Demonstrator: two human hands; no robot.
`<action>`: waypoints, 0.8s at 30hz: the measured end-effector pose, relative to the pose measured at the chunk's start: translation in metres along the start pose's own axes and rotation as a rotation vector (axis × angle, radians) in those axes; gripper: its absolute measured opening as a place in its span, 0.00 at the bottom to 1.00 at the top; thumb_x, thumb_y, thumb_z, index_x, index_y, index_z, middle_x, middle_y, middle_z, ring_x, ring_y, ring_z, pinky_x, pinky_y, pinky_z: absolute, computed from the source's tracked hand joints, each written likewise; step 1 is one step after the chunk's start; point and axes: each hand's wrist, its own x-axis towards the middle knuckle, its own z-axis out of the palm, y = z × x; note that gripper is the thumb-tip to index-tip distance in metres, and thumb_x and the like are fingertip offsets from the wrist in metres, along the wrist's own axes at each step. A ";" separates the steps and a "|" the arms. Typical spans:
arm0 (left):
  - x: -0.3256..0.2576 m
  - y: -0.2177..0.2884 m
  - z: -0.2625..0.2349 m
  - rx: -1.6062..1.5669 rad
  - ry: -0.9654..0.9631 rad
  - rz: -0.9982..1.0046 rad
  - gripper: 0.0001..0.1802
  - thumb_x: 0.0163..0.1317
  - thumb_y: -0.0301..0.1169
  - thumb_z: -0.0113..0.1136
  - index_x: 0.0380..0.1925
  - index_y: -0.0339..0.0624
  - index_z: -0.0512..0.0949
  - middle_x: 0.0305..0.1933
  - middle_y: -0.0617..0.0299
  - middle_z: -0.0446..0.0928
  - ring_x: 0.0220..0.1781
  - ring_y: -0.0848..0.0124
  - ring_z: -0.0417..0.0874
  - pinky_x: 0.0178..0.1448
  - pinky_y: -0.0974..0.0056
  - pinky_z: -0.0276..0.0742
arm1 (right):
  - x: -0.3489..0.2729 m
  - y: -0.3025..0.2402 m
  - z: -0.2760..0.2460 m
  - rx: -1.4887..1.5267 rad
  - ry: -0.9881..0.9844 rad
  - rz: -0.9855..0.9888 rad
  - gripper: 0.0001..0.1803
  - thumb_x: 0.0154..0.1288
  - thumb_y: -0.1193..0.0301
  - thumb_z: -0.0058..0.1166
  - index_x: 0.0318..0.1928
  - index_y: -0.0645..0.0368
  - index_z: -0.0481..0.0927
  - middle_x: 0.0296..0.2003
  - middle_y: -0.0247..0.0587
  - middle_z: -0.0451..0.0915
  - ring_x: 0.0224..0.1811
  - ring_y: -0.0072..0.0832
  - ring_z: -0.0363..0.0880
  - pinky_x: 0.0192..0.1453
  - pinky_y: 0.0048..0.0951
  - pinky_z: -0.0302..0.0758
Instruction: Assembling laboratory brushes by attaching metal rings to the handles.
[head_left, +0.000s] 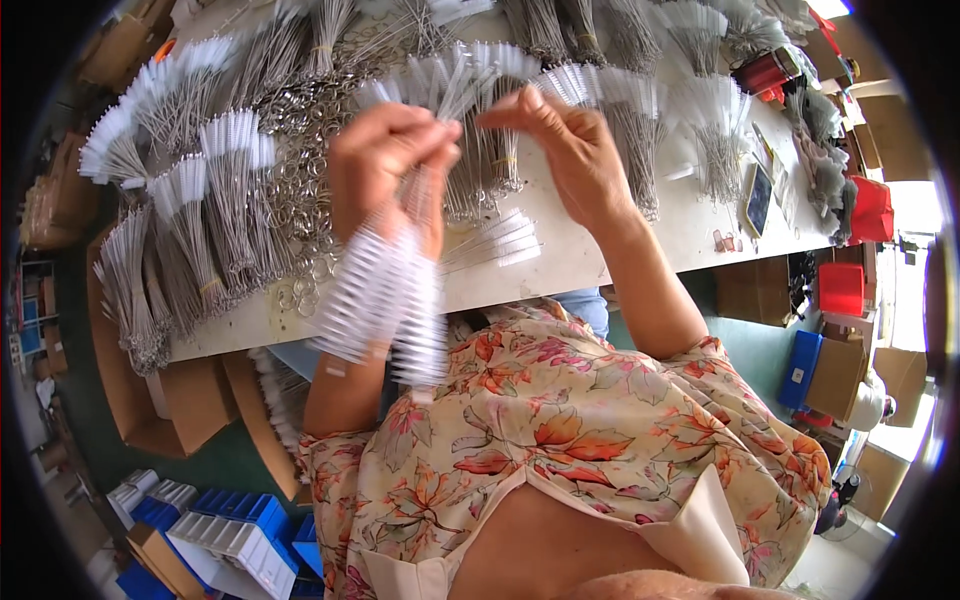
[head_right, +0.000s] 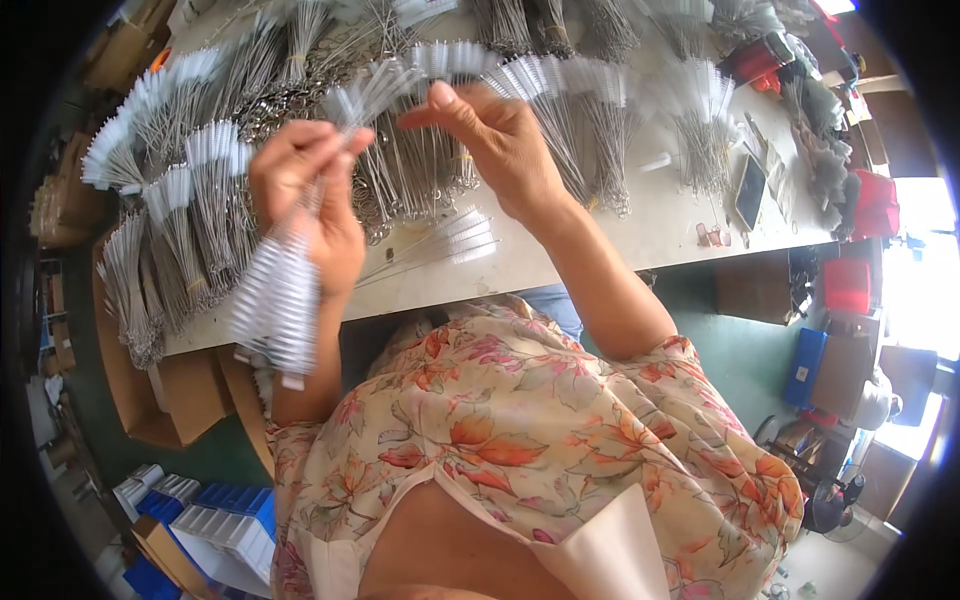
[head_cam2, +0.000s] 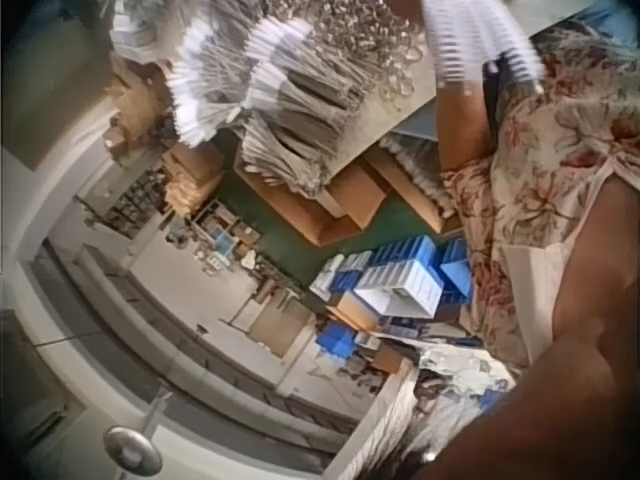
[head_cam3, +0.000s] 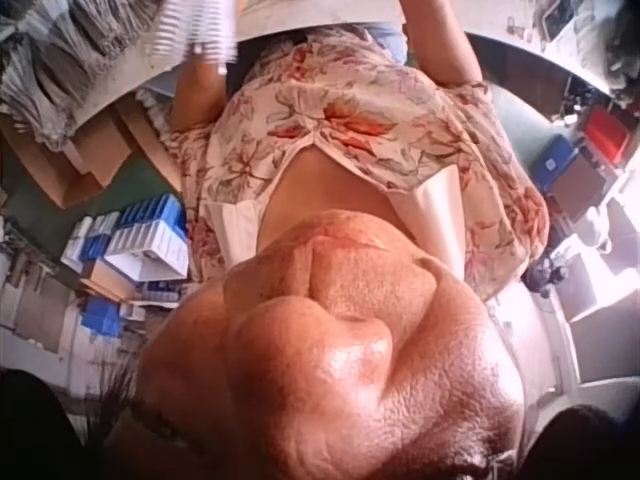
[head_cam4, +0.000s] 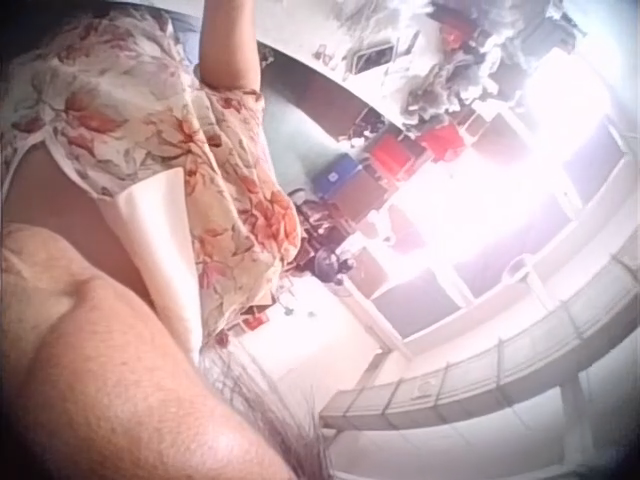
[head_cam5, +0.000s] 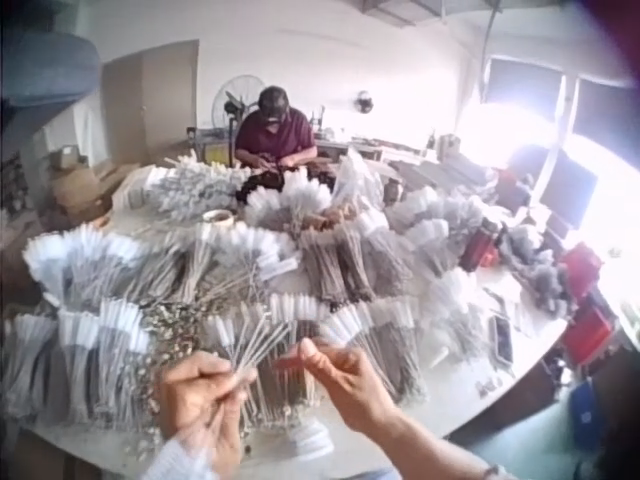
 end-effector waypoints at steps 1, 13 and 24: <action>-0.001 0.011 -0.003 -0.229 -0.141 -0.529 0.06 0.51 0.14 0.56 0.30 0.30 0.72 0.42 0.50 0.70 0.34 0.69 0.78 0.37 0.71 0.80 | -0.004 0.003 0.010 0.294 -0.037 0.086 0.18 0.66 0.59 0.47 0.43 0.62 0.78 0.38 0.41 0.77 0.45 0.27 0.74 0.53 0.29 0.70; 0.014 -0.007 -0.058 -0.092 -0.393 0.038 0.57 0.40 0.42 0.73 0.64 0.36 0.47 0.63 0.46 0.55 0.60 0.57 0.64 0.59 0.55 0.64 | -0.016 -0.031 0.039 -0.052 -0.318 0.088 0.10 0.66 0.69 0.46 0.36 0.64 0.76 0.27 0.30 0.75 0.28 0.15 0.68 0.33 0.18 0.66; -0.020 0.020 -0.068 0.214 -0.365 0.043 0.15 0.48 0.25 0.65 0.38 0.34 0.78 0.36 0.57 0.78 0.37 0.68 0.79 0.40 0.69 0.76 | -0.029 -0.035 0.048 0.162 -0.500 0.291 0.09 0.65 0.70 0.48 0.36 0.63 0.76 0.24 0.30 0.75 0.23 0.13 0.66 0.26 0.16 0.64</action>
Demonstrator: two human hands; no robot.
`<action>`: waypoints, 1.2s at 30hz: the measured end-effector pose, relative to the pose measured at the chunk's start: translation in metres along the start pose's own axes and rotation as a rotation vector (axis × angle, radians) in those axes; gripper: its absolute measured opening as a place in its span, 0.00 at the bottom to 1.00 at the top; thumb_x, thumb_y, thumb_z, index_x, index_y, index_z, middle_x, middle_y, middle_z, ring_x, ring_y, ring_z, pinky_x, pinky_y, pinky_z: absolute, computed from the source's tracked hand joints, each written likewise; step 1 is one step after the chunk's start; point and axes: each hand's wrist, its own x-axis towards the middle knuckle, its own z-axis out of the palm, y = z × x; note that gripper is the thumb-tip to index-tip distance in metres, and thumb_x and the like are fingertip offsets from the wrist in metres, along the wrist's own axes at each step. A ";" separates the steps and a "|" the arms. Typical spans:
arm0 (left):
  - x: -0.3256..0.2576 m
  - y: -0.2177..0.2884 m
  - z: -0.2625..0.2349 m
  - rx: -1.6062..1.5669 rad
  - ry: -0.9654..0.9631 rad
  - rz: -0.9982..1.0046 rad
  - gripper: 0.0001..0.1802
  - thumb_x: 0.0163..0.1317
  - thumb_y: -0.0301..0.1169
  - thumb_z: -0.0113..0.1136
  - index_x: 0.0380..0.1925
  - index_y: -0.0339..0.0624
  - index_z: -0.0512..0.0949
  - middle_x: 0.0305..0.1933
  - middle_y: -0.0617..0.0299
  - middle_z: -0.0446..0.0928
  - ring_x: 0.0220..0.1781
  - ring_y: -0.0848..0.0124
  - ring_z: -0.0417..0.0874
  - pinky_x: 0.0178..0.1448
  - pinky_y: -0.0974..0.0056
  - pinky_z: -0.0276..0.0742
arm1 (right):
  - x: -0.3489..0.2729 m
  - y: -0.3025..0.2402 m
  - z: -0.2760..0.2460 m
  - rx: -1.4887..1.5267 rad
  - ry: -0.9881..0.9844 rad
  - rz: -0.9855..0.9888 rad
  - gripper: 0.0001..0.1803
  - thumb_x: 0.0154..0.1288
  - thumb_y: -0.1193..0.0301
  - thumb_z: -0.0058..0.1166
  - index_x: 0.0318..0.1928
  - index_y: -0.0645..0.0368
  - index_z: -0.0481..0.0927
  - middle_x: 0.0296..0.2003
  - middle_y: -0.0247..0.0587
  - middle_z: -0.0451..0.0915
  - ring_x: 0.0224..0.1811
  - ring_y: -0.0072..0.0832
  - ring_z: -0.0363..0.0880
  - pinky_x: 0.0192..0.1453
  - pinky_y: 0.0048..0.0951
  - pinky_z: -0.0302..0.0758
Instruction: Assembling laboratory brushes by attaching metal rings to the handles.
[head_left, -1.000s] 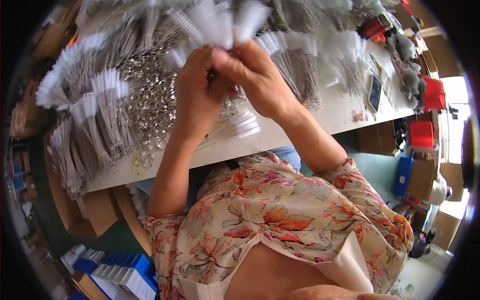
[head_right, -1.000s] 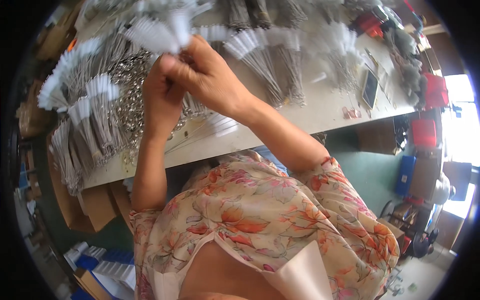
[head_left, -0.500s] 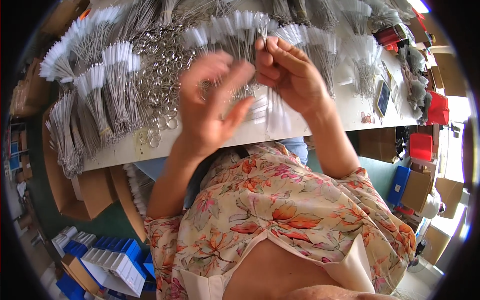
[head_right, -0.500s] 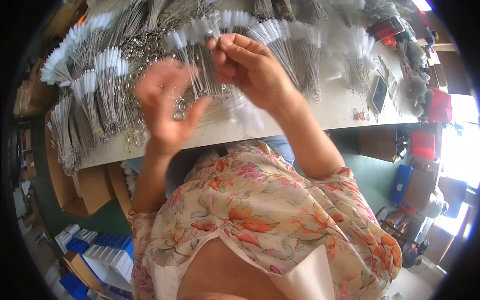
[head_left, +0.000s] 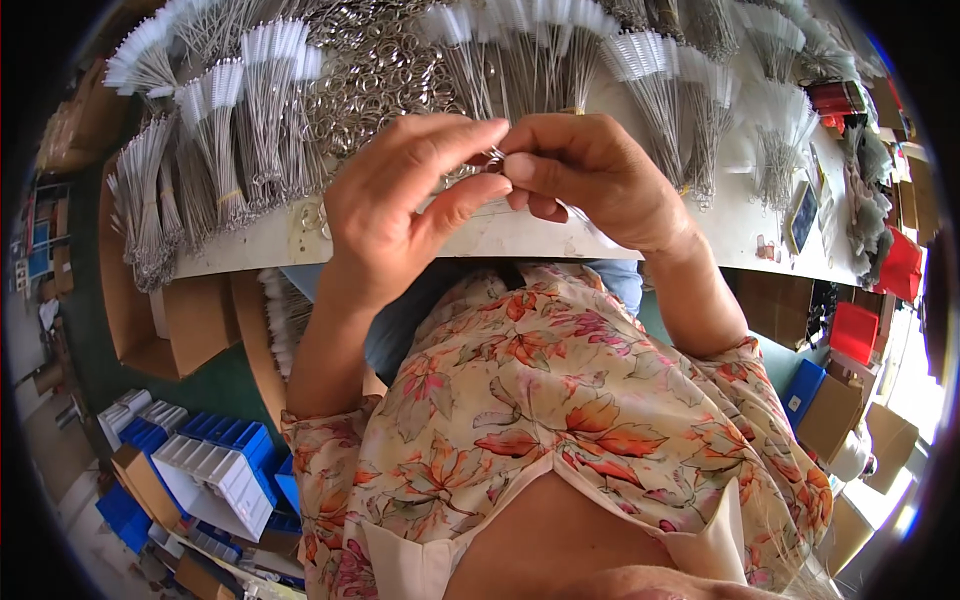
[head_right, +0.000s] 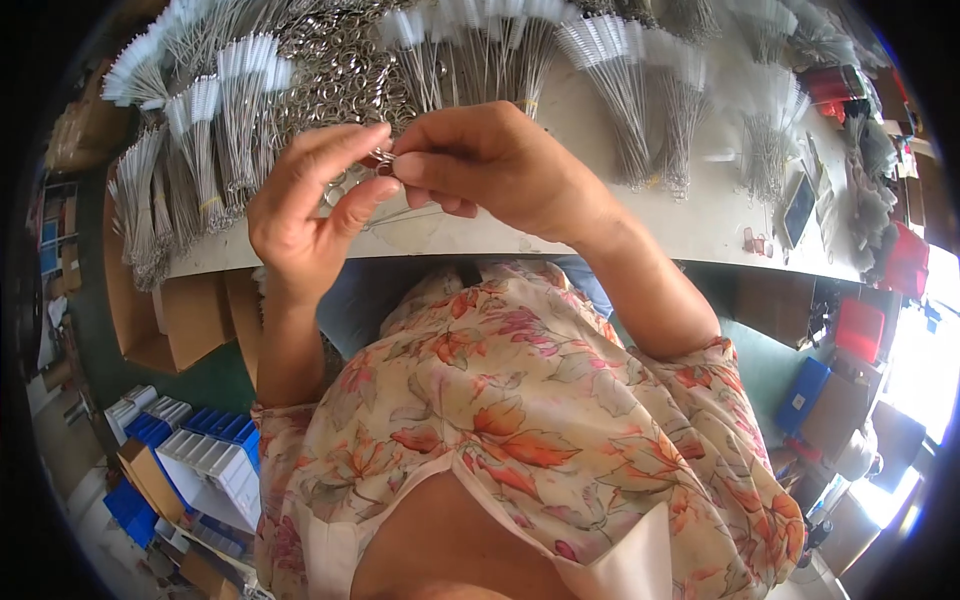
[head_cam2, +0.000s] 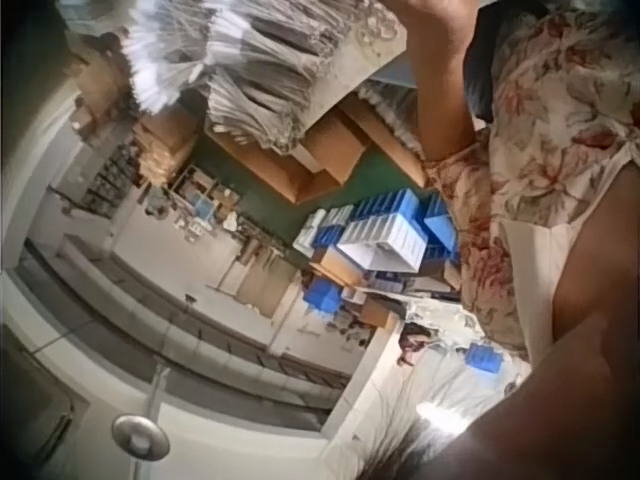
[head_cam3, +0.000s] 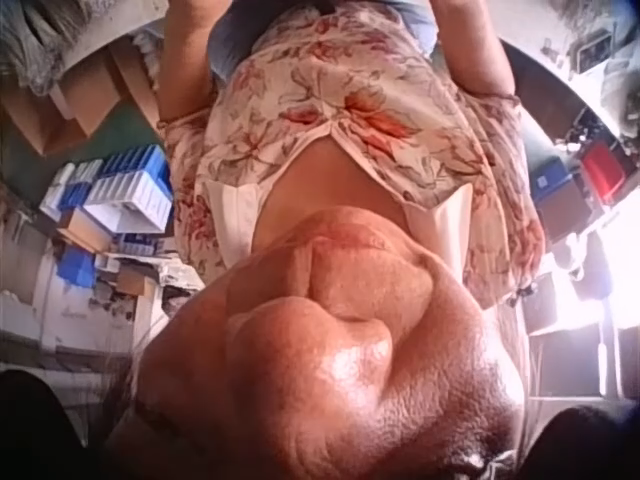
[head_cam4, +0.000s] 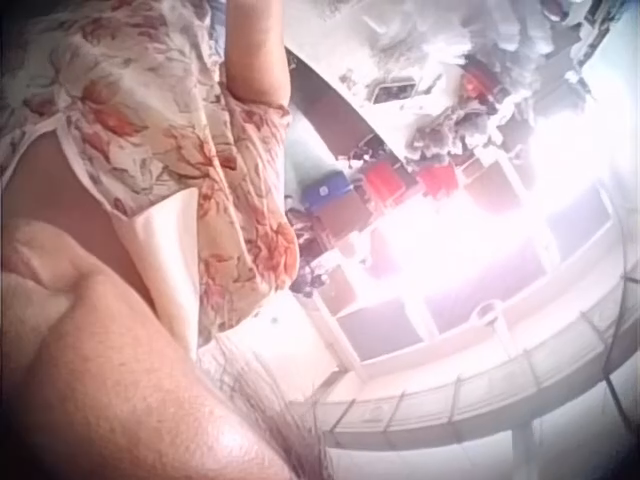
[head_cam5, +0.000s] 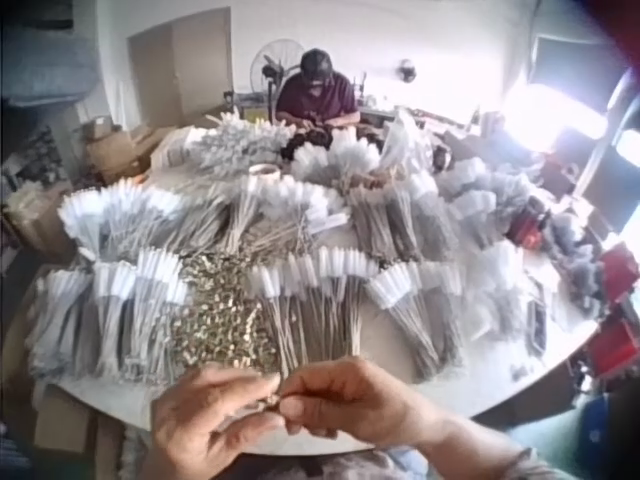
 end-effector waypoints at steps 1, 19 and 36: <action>-0.005 0.002 0.003 -0.031 0.035 -0.033 0.12 0.48 0.24 0.65 0.35 0.36 0.78 0.34 0.57 0.78 0.35 0.67 0.79 0.36 0.69 0.76 | -0.001 0.004 -0.001 0.101 -0.032 -0.011 0.09 0.65 0.69 0.49 0.36 0.63 0.76 0.25 0.31 0.75 0.22 0.12 0.65 0.25 0.15 0.64; -0.106 -0.022 -0.003 0.345 -0.198 -0.897 0.07 0.56 0.31 0.59 0.31 0.40 0.76 0.25 0.61 0.76 0.21 0.69 0.75 0.26 0.66 0.70 | -0.105 0.072 -0.049 -1.484 0.378 0.242 0.06 0.56 0.71 0.53 0.34 0.56 0.80 0.30 0.40 0.79 0.29 0.38 0.78 0.32 0.33 0.73; -0.065 -0.002 -0.055 -0.654 -0.032 -0.648 0.09 0.56 0.16 0.53 0.37 0.31 0.77 0.45 0.51 0.75 0.41 0.75 0.78 0.42 0.73 0.78 | 0.008 0.033 0.050 -0.462 -0.016 -0.168 0.04 0.55 0.76 0.57 0.30 0.64 0.79 0.27 0.37 0.76 0.28 0.23 0.74 0.29 0.23 0.69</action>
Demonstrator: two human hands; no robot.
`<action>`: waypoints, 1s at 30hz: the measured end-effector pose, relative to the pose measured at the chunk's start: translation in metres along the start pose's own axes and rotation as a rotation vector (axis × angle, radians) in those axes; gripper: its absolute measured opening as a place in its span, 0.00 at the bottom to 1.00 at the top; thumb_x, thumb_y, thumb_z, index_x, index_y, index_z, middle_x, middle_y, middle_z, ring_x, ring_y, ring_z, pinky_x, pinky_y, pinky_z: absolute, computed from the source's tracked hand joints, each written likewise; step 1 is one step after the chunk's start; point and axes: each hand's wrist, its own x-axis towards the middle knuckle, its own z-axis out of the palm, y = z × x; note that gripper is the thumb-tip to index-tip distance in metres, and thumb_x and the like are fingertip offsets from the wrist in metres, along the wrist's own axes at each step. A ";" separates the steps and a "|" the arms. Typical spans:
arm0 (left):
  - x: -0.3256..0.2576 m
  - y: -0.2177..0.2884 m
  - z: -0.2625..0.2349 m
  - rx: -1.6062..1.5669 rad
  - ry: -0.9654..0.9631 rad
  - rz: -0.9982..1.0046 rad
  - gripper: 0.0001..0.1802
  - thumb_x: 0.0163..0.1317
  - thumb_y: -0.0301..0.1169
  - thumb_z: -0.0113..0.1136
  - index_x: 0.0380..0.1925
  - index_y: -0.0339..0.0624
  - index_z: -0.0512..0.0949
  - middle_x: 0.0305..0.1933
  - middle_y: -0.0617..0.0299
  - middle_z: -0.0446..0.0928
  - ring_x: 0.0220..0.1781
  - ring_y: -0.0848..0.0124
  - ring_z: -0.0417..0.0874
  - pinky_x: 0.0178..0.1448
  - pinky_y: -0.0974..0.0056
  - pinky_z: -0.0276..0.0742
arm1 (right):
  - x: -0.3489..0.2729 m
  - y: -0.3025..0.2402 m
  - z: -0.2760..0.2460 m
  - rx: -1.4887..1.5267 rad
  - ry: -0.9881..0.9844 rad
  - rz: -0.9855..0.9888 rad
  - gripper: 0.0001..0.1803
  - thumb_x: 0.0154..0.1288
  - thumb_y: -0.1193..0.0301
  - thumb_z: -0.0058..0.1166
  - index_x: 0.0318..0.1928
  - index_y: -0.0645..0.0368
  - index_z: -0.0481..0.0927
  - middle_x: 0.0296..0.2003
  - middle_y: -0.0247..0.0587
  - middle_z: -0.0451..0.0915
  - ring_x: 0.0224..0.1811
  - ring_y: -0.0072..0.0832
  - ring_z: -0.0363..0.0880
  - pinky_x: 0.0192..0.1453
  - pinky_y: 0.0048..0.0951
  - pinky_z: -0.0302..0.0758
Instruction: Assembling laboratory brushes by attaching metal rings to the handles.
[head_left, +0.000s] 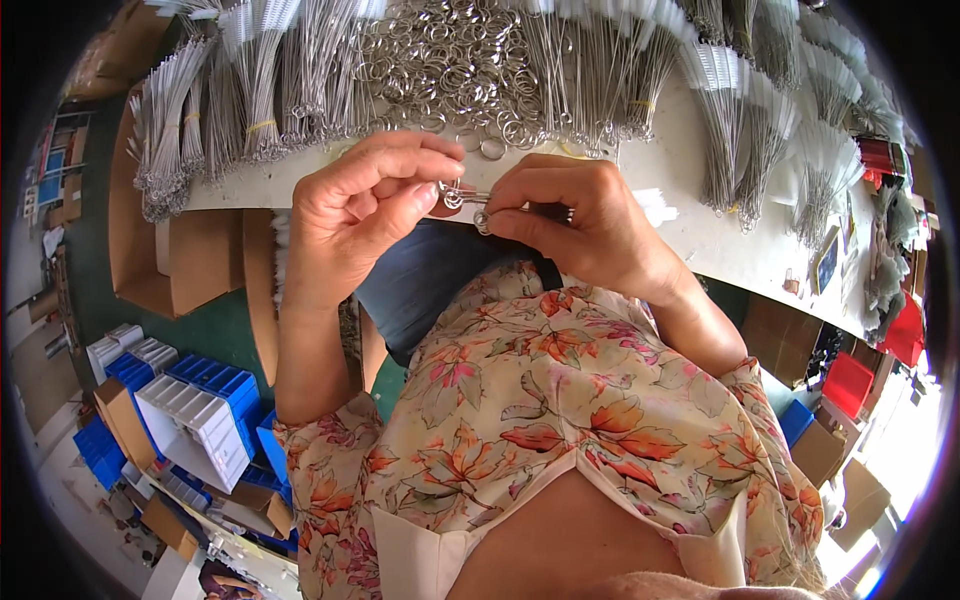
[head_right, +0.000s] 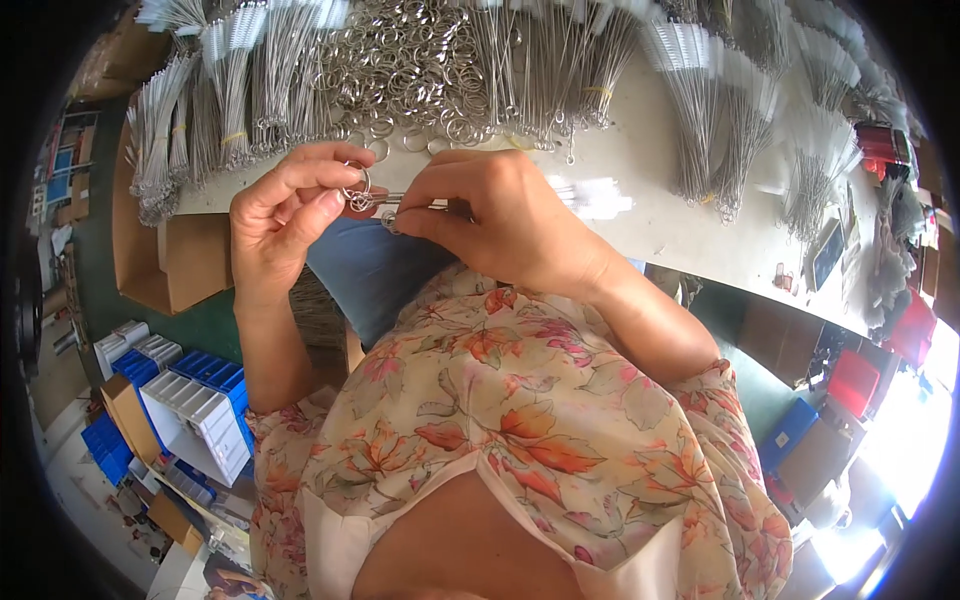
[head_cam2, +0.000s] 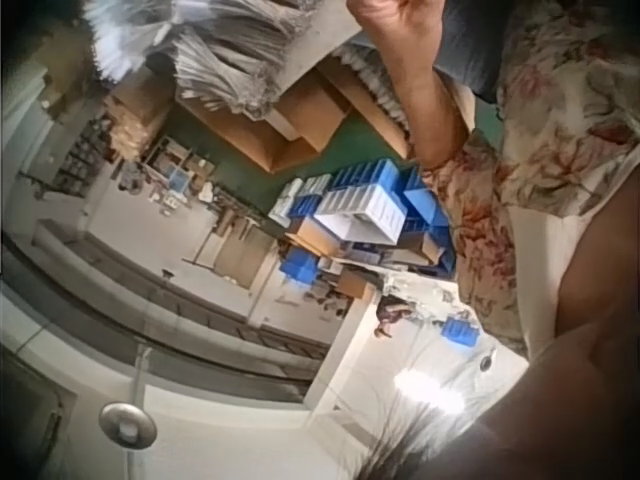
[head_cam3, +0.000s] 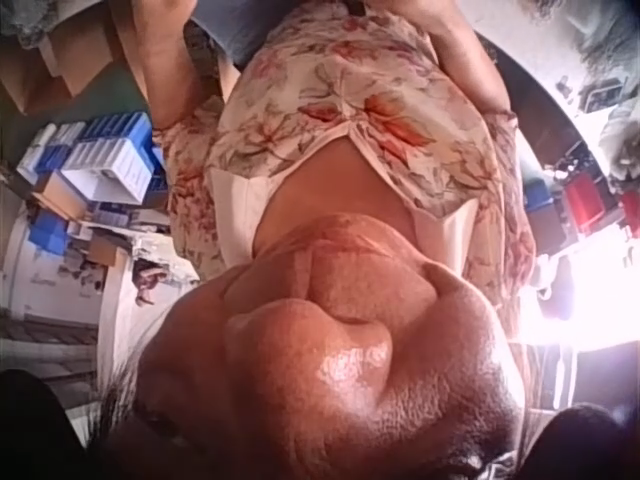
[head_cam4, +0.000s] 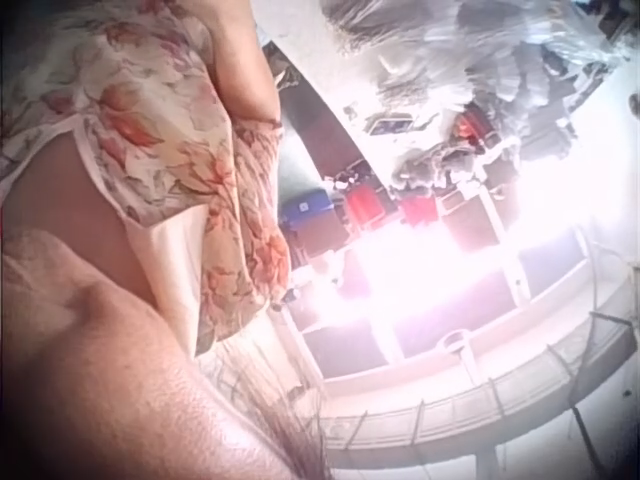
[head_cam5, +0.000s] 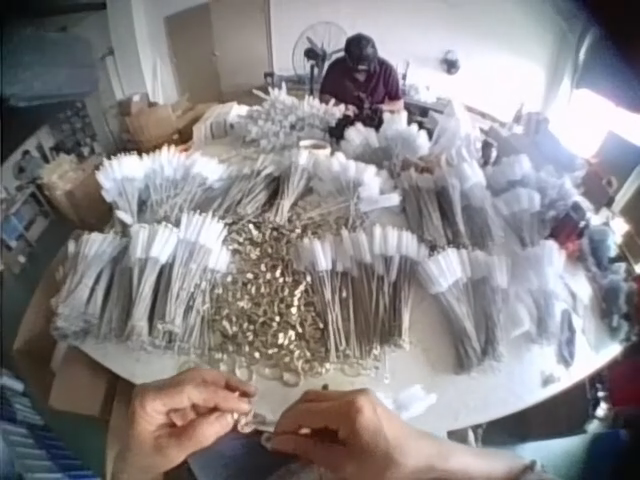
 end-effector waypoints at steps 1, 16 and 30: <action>0.003 0.002 -0.001 0.001 -0.003 0.002 0.09 0.56 0.16 0.53 0.37 0.31 0.77 0.45 0.51 0.75 0.41 0.75 0.78 0.42 0.73 0.78 | 0.000 0.001 0.001 0.076 0.043 0.016 0.04 0.54 0.74 0.58 0.31 0.61 0.81 0.25 0.38 0.76 0.24 0.24 0.73 0.27 0.25 0.68; 0.015 0.021 0.035 0.490 0.257 0.658 0.18 0.49 0.14 0.59 0.43 0.25 0.74 0.40 0.46 0.77 0.37 0.63 0.83 0.40 0.67 0.81 | 0.017 -0.041 -0.012 0.670 0.175 0.103 0.07 0.60 0.70 0.56 0.36 0.61 0.78 0.21 0.31 0.74 0.16 0.13 0.66 0.17 0.14 0.59; 0.023 0.021 0.020 0.509 0.218 0.635 0.14 0.51 0.15 0.56 0.40 0.30 0.77 0.39 0.52 0.78 0.33 0.70 0.81 0.37 0.71 0.79 | 0.022 -0.038 -0.017 0.490 0.042 0.062 0.07 0.57 0.73 0.59 0.33 0.63 0.77 0.21 0.30 0.75 0.17 0.13 0.71 0.16 0.13 0.60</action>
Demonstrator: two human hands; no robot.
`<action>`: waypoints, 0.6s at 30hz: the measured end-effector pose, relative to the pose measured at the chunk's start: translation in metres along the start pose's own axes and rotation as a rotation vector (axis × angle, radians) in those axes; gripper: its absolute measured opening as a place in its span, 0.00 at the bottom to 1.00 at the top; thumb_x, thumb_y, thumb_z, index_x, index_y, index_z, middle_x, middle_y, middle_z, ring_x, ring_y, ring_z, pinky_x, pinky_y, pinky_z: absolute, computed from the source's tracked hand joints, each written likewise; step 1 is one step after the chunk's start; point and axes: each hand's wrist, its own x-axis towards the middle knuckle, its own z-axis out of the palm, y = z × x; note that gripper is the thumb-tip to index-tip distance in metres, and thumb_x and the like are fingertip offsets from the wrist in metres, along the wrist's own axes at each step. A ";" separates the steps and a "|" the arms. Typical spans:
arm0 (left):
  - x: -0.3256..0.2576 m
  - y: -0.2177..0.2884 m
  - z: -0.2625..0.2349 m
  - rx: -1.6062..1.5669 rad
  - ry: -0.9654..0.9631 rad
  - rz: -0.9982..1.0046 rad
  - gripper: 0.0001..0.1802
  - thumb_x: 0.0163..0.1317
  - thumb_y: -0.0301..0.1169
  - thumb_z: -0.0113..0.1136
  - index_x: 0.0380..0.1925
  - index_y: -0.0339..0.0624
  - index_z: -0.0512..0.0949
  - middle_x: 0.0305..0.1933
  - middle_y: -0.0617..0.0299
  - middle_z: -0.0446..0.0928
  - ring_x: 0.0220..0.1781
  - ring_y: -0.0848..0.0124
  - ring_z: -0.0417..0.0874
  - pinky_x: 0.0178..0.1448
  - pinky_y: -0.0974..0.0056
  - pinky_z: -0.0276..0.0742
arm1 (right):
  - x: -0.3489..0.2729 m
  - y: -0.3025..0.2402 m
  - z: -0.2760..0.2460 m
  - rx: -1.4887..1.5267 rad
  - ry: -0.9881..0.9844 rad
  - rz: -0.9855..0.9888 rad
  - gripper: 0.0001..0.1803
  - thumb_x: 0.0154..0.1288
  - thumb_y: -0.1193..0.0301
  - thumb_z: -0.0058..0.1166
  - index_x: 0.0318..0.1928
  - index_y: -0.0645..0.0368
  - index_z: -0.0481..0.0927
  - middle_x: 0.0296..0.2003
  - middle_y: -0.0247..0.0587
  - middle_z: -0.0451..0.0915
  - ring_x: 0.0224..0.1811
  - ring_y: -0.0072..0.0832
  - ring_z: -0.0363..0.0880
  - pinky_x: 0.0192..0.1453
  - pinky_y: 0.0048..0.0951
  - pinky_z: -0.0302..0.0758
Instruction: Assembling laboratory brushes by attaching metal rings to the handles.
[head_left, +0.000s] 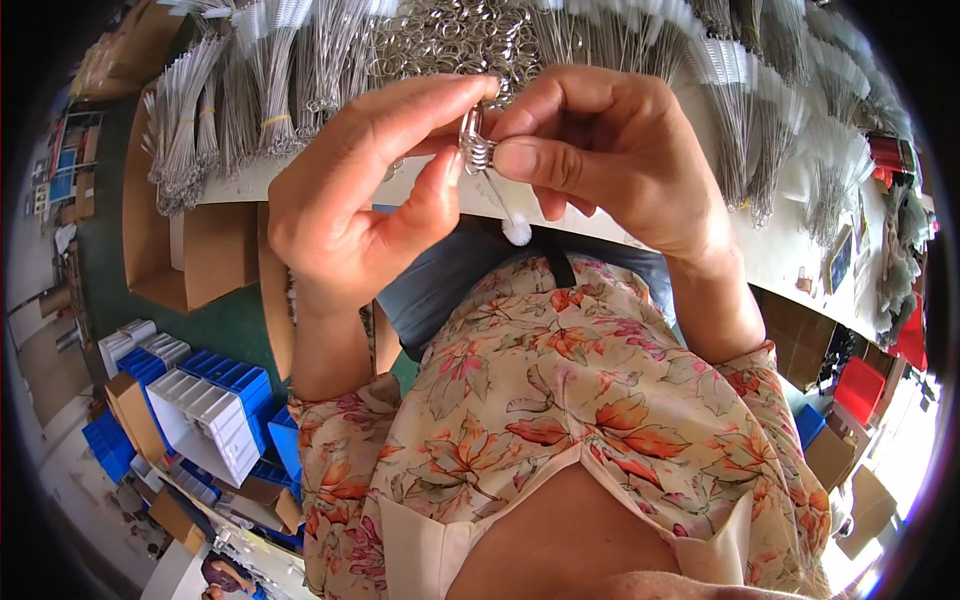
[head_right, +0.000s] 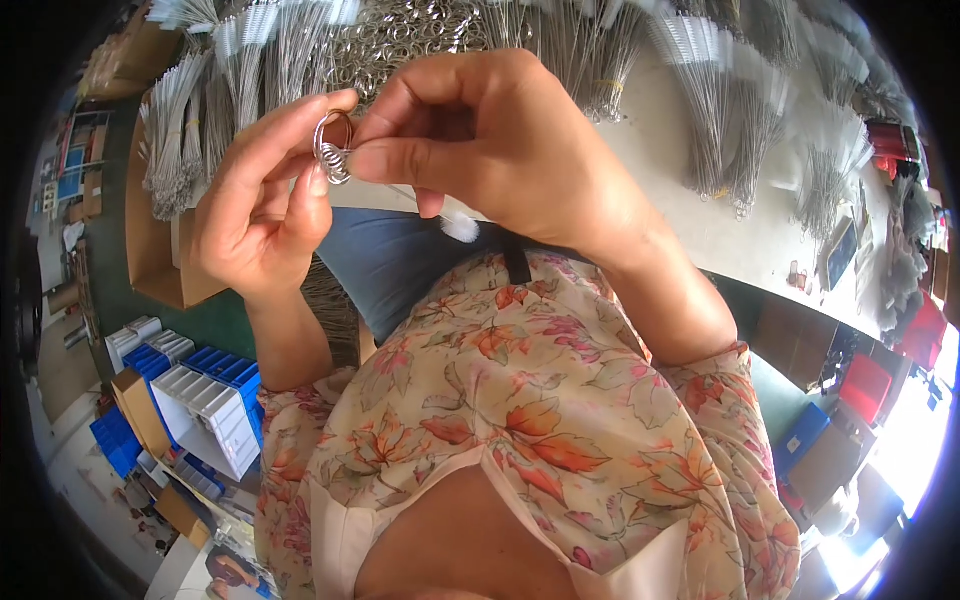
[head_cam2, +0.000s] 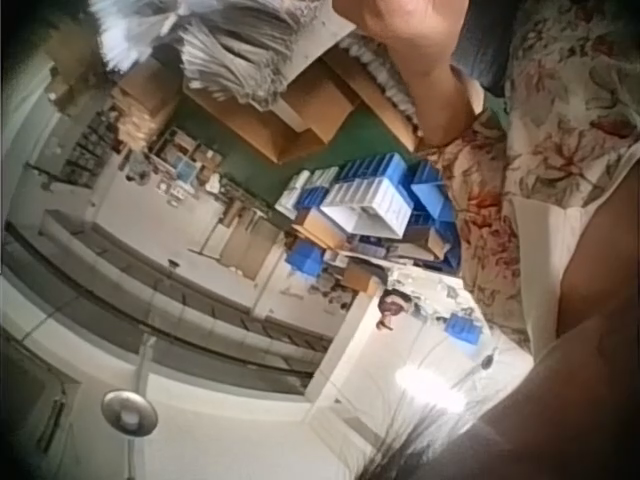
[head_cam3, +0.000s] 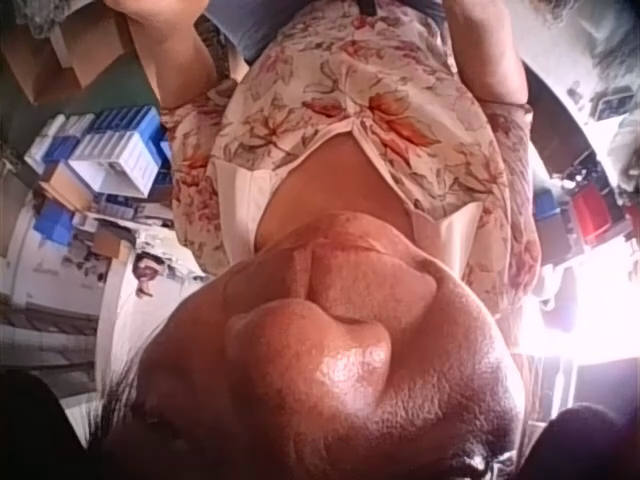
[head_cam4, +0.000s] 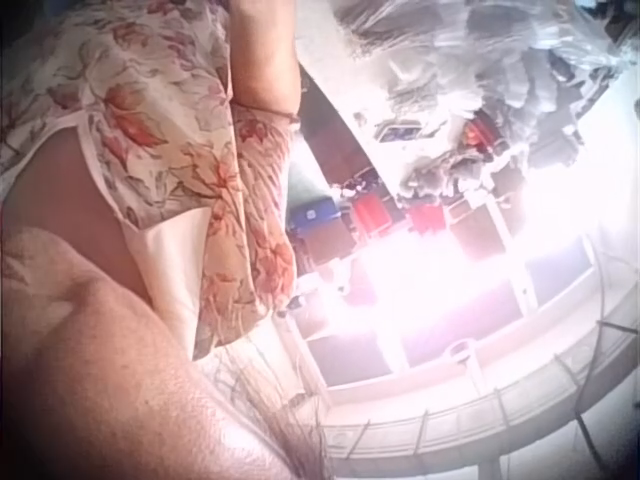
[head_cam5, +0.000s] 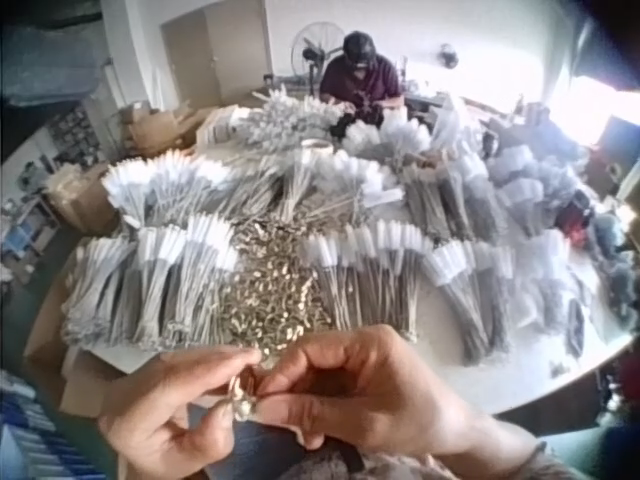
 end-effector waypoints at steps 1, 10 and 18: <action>0.001 0.000 -0.002 0.013 -0.015 -0.038 0.12 0.52 0.16 0.57 0.39 0.31 0.77 0.38 0.54 0.78 0.31 0.72 0.80 0.35 0.72 0.79 | 0.000 0.000 0.001 -0.014 0.018 -0.028 0.07 0.57 0.73 0.58 0.34 0.63 0.77 0.22 0.30 0.76 0.18 0.13 0.71 0.16 0.12 0.60; -0.009 0.020 -0.023 -0.878 0.117 -0.790 0.10 0.65 0.28 0.48 0.42 0.35 0.73 0.31 0.62 0.73 0.24 0.80 0.72 0.25 0.75 0.69 | 0.003 0.007 0.012 0.068 -0.056 0.021 0.07 0.59 0.73 0.56 0.35 0.63 0.77 0.23 0.29 0.77 0.21 0.11 0.71 0.20 0.13 0.63; -0.033 0.050 -0.064 -0.610 0.202 -0.793 0.09 0.63 0.29 0.52 0.38 0.35 0.75 0.23 0.66 0.71 0.19 0.83 0.68 0.22 0.78 0.64 | 0.018 0.011 0.047 0.136 -0.291 0.067 0.07 0.58 0.73 0.57 0.37 0.63 0.78 0.23 0.30 0.77 0.21 0.12 0.72 0.20 0.13 0.64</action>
